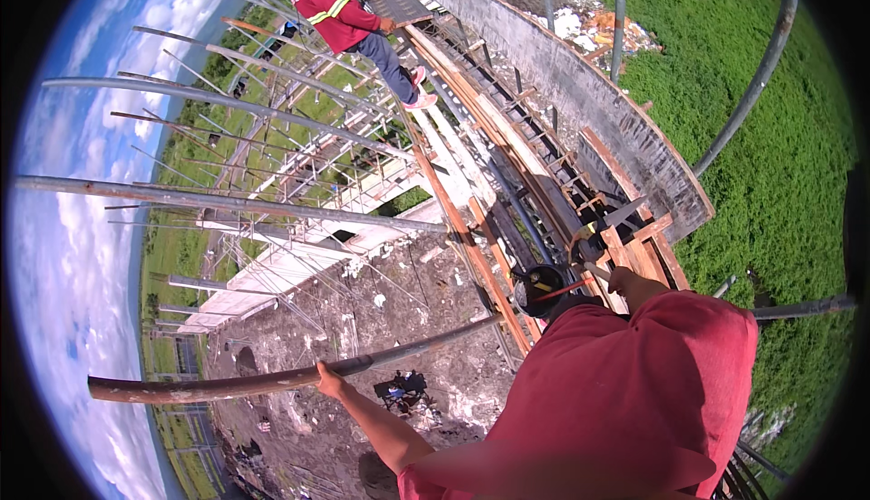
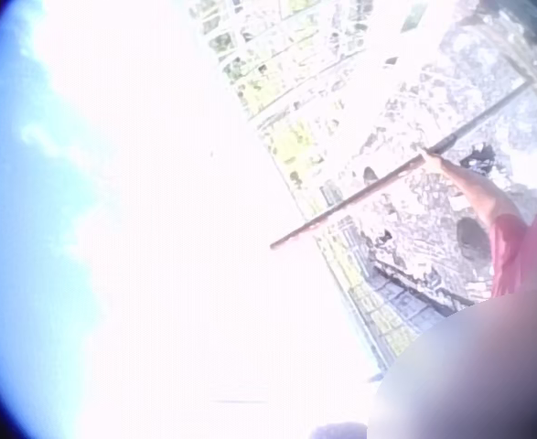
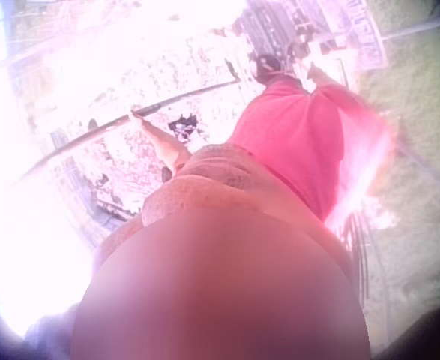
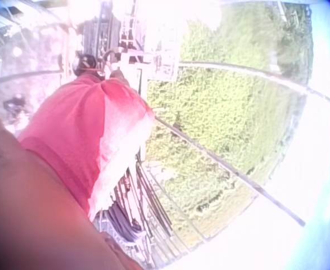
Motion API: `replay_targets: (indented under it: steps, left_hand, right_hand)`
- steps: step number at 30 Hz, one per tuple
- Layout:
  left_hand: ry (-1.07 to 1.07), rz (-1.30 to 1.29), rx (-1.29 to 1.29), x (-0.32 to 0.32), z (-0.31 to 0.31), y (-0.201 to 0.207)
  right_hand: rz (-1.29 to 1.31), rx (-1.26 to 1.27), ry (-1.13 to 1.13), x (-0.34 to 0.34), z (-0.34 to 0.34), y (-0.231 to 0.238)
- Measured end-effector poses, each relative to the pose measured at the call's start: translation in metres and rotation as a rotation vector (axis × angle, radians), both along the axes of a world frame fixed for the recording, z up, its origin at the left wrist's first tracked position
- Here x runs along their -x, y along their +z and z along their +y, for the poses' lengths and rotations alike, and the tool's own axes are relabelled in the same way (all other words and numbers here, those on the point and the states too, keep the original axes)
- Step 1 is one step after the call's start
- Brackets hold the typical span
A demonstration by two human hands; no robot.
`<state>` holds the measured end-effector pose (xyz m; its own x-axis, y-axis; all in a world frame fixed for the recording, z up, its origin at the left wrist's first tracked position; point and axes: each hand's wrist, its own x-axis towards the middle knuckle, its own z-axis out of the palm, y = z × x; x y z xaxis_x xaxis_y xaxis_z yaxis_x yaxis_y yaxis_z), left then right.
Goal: The person assembles scaffolding components on a construction site, using a hammer to secure wooden planks and metal rods. They repeatedly position and fasten pieces while moving along the structure.
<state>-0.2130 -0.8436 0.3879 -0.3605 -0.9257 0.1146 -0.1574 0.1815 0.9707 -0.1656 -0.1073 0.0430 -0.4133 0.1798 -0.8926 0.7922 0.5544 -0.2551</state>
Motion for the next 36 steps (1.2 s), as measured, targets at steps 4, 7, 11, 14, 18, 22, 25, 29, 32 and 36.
replay_targets:
  steps: [4, 7, 11, 14, 18, 22, 25, 29, 32, 36]
  left_hand:
    - [0.046, 0.009, 0.005, 0.000, 0.000, -0.002]
    - [0.017, -0.020, -0.003, 0.000, 0.000, 0.000]
    - [-0.002, -0.023, -0.006, -0.001, 0.001, 0.001]
    - [-0.014, -0.023, -0.019, -0.001, -0.001, -0.001]
    - [0.009, -0.008, 0.007, 0.000, -0.006, -0.005]
    - [0.050, -0.065, 0.034, 0.000, -0.005, -0.005]
    - [0.064, 0.017, 0.032, 0.000, 0.003, -0.003]
    - [0.190, -0.221, 0.223, -0.001, 0.014, -0.001]
    - [0.209, -0.152, 0.220, 0.000, 0.020, -0.001]
    - [0.283, -0.180, 0.236, 0.006, 0.024, -0.003]
  right_hand:
    - [0.007, 0.041, -0.009, 0.001, 0.003, -0.003]
    - [-0.012, 0.032, 0.018, 0.001, 0.005, -0.002]
    - [0.013, 0.015, 0.023, 0.000, 0.007, 0.004]
    - [0.011, 0.041, -0.021, 0.000, 0.008, 0.005]
    - [0.049, 0.107, -0.087, 0.000, 0.009, 0.001]
    - [0.052, 0.080, -0.091, 0.003, 0.008, 0.001]
    - [0.026, 0.083, -0.092, 0.007, 0.008, 0.012]
    - [-0.049, 0.044, 0.047, 0.012, 0.011, 0.035]
    - [-0.058, 0.014, 0.106, 0.012, 0.015, 0.051]
    - [-0.035, -0.064, 0.177, 0.012, 0.027, 0.070]
